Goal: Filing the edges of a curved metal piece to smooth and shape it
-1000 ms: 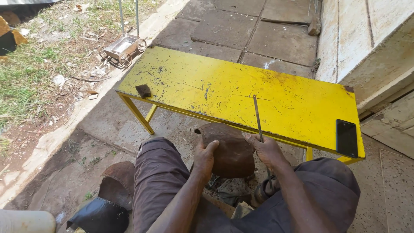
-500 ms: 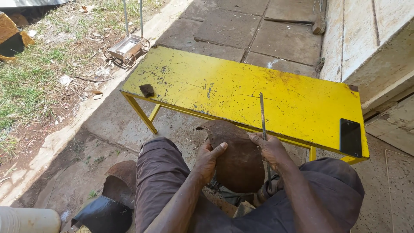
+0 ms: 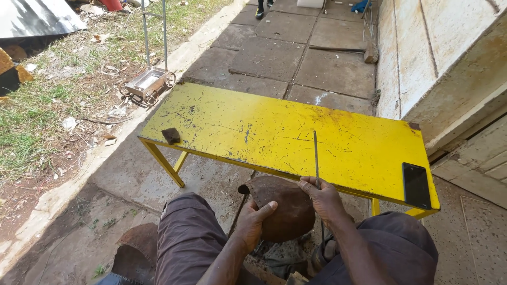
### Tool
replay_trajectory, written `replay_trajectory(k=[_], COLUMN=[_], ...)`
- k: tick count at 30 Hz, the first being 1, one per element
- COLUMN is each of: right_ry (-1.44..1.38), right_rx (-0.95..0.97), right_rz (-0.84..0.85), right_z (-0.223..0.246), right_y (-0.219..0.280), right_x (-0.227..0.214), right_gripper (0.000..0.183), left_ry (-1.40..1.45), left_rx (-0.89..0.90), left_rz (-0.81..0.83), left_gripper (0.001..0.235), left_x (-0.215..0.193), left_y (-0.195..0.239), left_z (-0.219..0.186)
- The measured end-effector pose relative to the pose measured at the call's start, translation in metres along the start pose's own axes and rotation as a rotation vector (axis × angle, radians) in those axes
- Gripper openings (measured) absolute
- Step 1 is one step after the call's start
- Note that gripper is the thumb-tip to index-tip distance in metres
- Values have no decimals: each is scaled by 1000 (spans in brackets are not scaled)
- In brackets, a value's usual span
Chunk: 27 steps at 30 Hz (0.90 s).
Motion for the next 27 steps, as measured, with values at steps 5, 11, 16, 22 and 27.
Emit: replay_trajectory(k=[5, 11, 16, 22, 27], right_ry=[26, 62, 98, 185, 245], right_rx=[16, 35, 34, -118, -127], right_rz=[2, -24, 8, 95, 93], right_z=[6, 11, 8, -3, -3], right_y=[5, 11, 12, 15, 12], right_x=[1, 4, 2, 3, 1], right_gripper=[31, 27, 29, 27, 28], left_ry=[73, 47, -22, 111, 122], left_rx=[-9, 14, 4, 109, 146], left_rz=[6, 60, 31, -8, 8], left_gripper=[62, 57, 50, 36, 38], left_x=[0, 3, 3, -5, -5], left_y=[-5, 2, 3, -6, -8], left_z=[6, 1, 0, 16, 19])
Point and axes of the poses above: each hand's wrist, its own y-axis away from the middle knuckle, its own x-axis out of the palm, z = x × y, the point moved 1 cm from there along -y, towards the middle knuckle, and after that the axes turned 6 degrees about -z, right-handed, at the moved point
